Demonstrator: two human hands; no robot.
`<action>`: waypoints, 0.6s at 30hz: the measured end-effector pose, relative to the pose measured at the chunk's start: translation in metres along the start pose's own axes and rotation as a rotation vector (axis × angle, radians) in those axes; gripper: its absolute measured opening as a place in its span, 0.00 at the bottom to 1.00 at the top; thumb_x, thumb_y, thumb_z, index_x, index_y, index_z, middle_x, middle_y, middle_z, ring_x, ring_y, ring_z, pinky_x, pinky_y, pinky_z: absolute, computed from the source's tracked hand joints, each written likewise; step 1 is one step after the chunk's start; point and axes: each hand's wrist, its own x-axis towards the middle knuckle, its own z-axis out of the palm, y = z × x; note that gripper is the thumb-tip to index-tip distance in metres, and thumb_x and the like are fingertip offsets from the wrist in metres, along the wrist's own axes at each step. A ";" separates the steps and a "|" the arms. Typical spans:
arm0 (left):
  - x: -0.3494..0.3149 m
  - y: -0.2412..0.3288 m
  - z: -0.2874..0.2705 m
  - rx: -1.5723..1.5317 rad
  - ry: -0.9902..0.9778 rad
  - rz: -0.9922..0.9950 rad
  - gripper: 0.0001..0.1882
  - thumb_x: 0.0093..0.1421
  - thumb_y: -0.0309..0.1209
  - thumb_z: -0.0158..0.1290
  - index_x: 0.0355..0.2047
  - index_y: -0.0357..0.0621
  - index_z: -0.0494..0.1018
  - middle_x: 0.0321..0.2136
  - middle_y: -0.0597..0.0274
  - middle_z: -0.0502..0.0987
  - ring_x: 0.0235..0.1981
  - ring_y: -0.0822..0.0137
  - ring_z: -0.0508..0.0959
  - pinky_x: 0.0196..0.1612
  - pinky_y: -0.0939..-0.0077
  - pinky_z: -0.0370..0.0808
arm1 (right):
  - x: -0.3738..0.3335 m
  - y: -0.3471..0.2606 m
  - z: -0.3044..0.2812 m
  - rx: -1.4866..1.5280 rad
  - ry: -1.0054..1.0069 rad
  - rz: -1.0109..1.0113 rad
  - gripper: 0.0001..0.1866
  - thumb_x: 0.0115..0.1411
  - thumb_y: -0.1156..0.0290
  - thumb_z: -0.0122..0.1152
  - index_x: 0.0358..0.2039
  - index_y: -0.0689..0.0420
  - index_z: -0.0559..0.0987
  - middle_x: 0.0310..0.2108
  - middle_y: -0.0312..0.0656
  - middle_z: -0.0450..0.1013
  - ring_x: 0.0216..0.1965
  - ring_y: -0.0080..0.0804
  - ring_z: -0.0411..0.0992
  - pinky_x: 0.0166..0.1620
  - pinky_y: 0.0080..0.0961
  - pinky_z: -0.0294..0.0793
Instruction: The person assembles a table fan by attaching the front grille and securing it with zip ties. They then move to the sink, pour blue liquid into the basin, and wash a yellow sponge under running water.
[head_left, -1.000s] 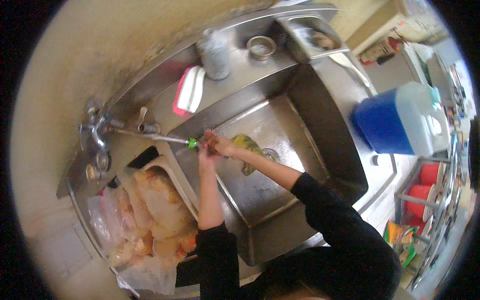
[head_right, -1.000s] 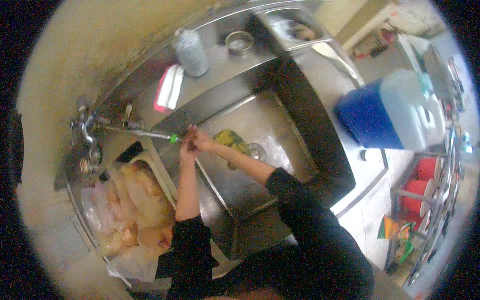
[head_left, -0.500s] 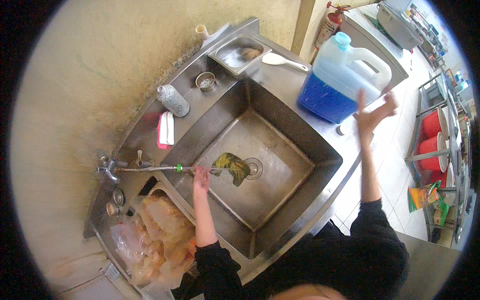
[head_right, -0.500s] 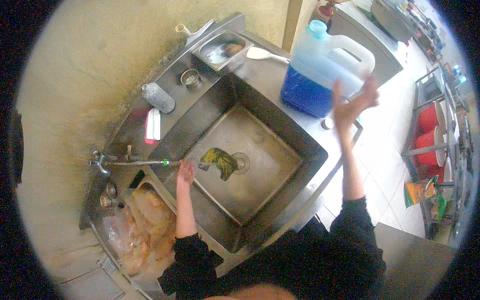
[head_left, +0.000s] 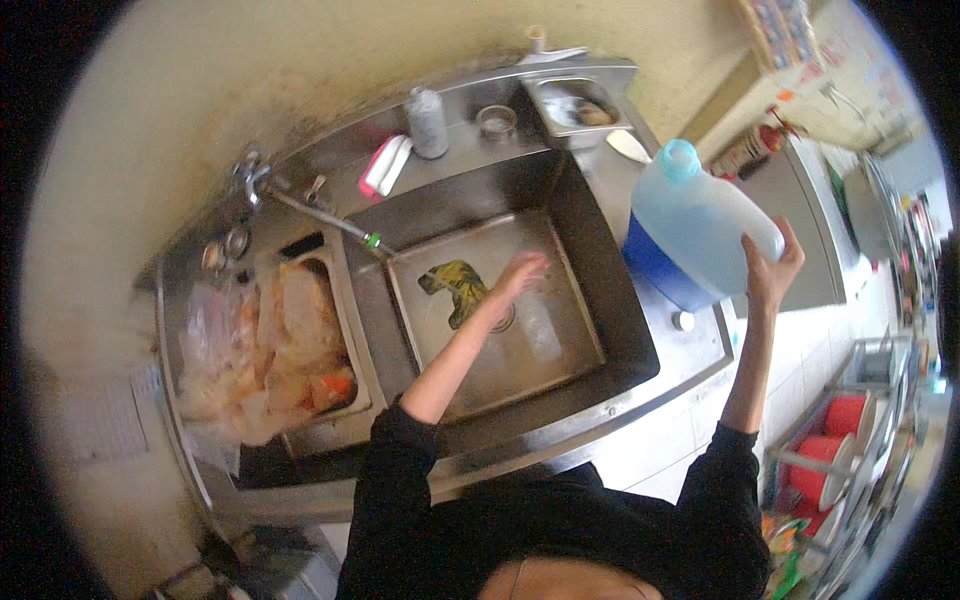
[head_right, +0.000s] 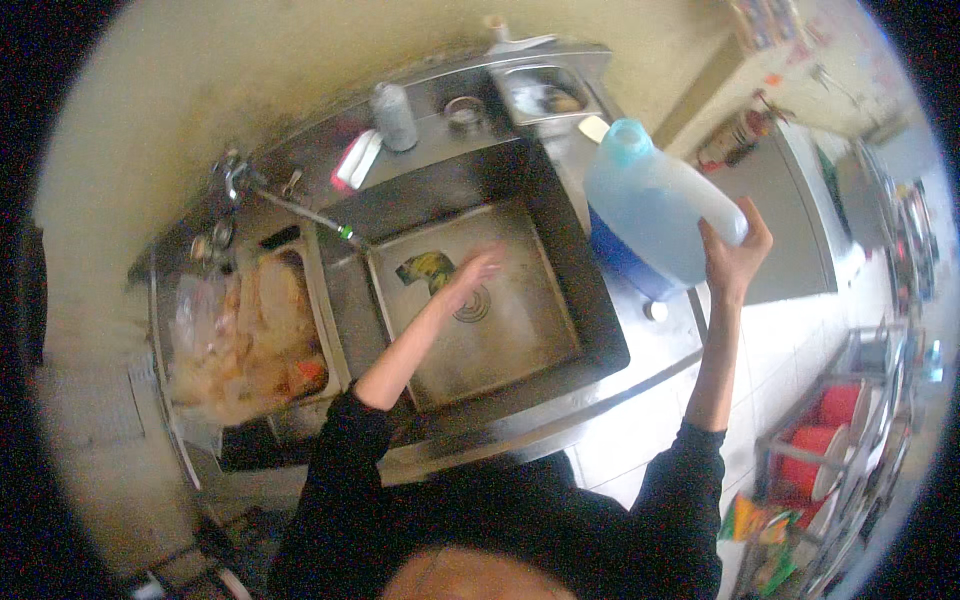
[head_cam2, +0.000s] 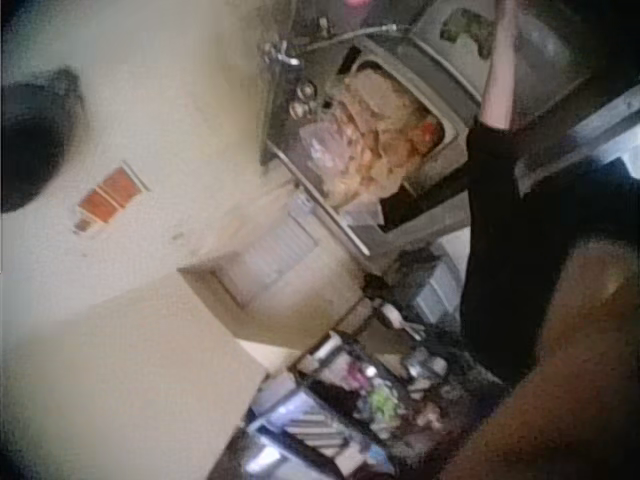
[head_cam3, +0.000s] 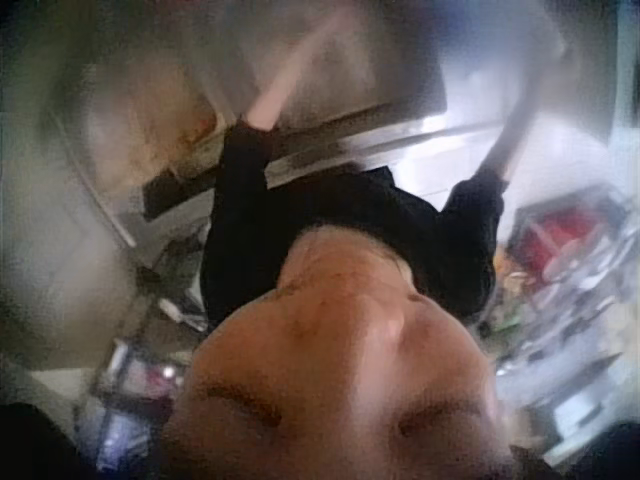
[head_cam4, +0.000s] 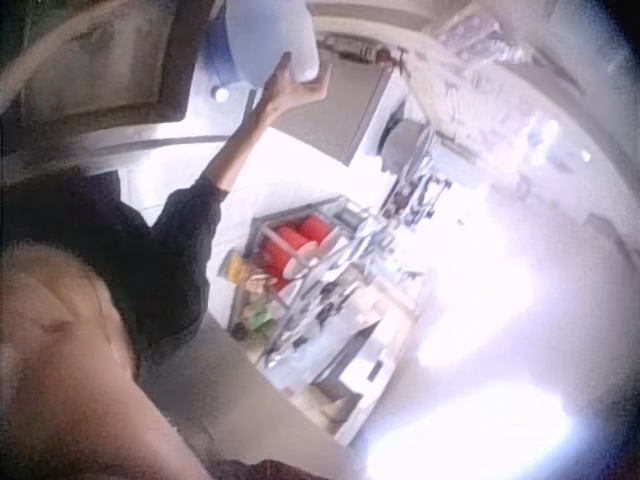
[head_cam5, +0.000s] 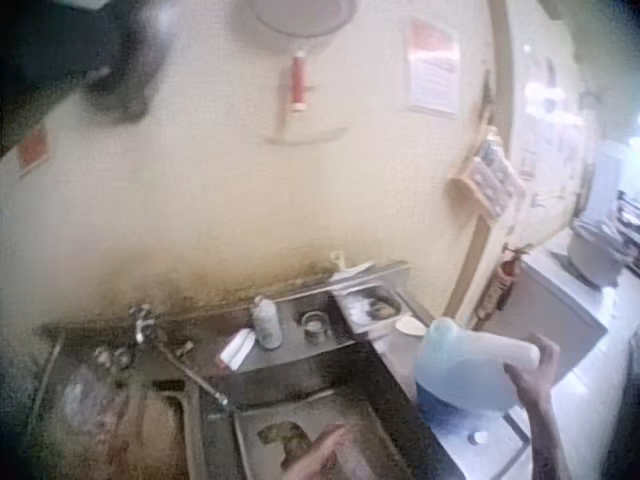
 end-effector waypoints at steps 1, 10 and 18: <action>0.007 0.008 0.012 -0.042 0.000 0.019 0.29 0.58 0.53 0.44 0.55 0.52 0.58 0.50 0.63 0.68 0.53 0.61 0.66 0.54 0.58 0.61 | -0.001 -0.014 0.001 0.082 0.003 0.053 0.15 0.41 0.78 0.63 0.33 0.66 0.76 0.27 0.43 0.73 0.31 0.29 0.72 0.38 0.26 0.71; -0.004 -0.065 0.073 -0.710 -0.286 -0.283 0.39 0.56 0.63 0.40 0.61 0.54 0.54 0.57 0.58 0.63 0.57 0.52 0.63 0.56 0.40 0.57 | -0.028 -0.136 0.034 0.306 -0.455 -0.118 0.17 0.37 0.86 0.62 0.30 0.61 0.73 0.25 0.39 0.72 0.31 0.27 0.71 0.38 0.22 0.69; -0.066 -0.143 0.086 -1.092 -0.473 -0.363 0.39 0.55 0.63 0.40 0.61 0.53 0.55 0.57 0.57 0.63 0.57 0.52 0.63 0.55 0.40 0.58 | -0.065 -0.204 0.134 0.311 -1.133 -0.121 0.20 0.41 0.87 0.61 0.37 0.59 0.72 0.31 0.43 0.74 0.34 0.28 0.74 0.39 0.22 0.71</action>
